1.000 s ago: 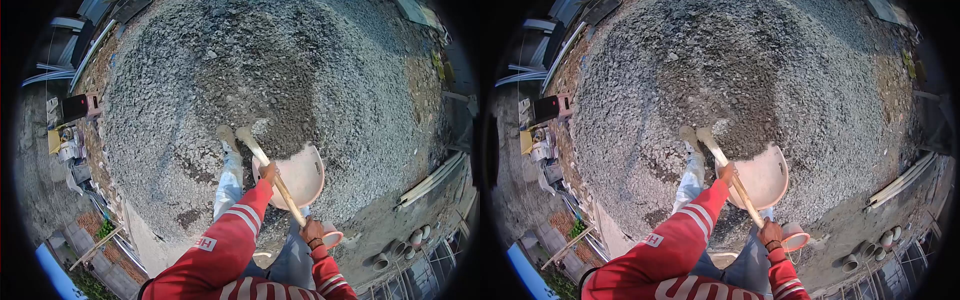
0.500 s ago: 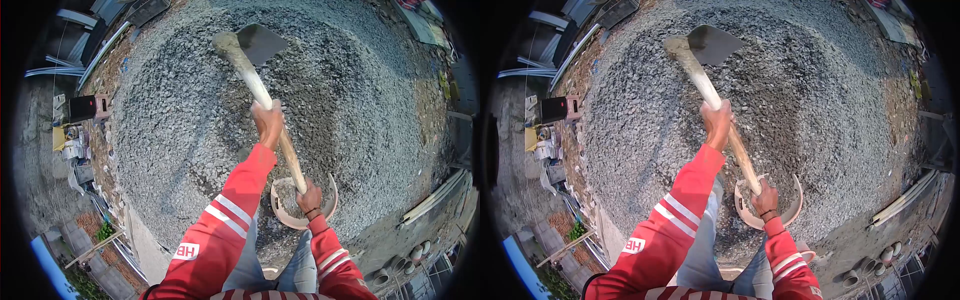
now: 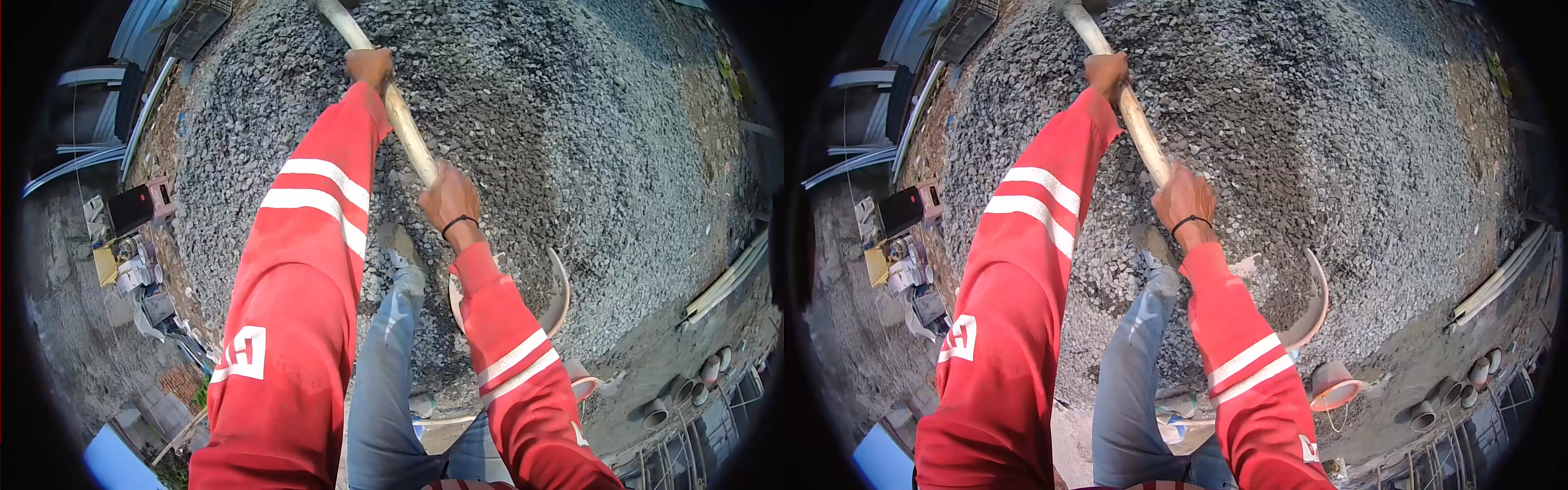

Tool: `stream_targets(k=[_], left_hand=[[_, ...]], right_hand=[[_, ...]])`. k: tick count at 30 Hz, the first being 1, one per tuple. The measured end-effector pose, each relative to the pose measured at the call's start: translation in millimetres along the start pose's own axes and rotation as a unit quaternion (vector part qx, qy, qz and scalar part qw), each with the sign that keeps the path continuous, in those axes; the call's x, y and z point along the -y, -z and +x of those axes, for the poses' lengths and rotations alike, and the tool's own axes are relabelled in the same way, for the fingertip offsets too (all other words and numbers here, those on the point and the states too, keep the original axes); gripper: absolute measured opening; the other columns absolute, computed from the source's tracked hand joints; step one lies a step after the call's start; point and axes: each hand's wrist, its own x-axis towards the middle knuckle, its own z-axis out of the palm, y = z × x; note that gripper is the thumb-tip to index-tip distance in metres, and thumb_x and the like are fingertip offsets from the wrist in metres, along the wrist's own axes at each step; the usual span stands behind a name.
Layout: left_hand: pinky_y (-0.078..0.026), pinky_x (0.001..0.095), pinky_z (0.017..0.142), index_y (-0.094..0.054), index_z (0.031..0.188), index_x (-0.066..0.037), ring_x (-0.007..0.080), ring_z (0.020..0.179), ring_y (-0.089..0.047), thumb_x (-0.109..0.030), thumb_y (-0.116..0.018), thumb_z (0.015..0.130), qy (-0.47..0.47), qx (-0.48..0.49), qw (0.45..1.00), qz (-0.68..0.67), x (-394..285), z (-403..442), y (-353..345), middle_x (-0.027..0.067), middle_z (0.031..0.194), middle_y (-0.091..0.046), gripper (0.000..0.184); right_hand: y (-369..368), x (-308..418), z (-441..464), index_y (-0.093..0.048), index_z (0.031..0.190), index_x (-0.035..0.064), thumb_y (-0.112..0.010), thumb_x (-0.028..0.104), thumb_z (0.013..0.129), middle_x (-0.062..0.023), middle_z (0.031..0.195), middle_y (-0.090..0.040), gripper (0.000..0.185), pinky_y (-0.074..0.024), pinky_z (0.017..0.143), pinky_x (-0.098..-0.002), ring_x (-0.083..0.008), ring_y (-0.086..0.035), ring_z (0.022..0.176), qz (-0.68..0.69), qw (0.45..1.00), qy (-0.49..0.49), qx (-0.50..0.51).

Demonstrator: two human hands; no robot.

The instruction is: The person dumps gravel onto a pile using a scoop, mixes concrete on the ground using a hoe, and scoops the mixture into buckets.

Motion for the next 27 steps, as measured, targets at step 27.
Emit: stream_targets(k=[27], left_hand=[[-0.049,0.0344,0.049,-0.058,0.094,0.002,0.0195,0.055,-0.058,-0.020,-0.066,0.080,0.479,0.197,0.851,-0.083,318.5,-578.7,21.8,0.0101,0.074,-0.061,0.027]], right_hand=[[85.9,-345.4,-428.7,-0.058,0.096,0.0139,-0.062,0.013,0.067,-0.0163,0.075,-0.065,0.029,-0.0479,0.066,-0.0515,-0.0410,-0.062,0.072,-0.239,0.937,-0.205,0.151]])
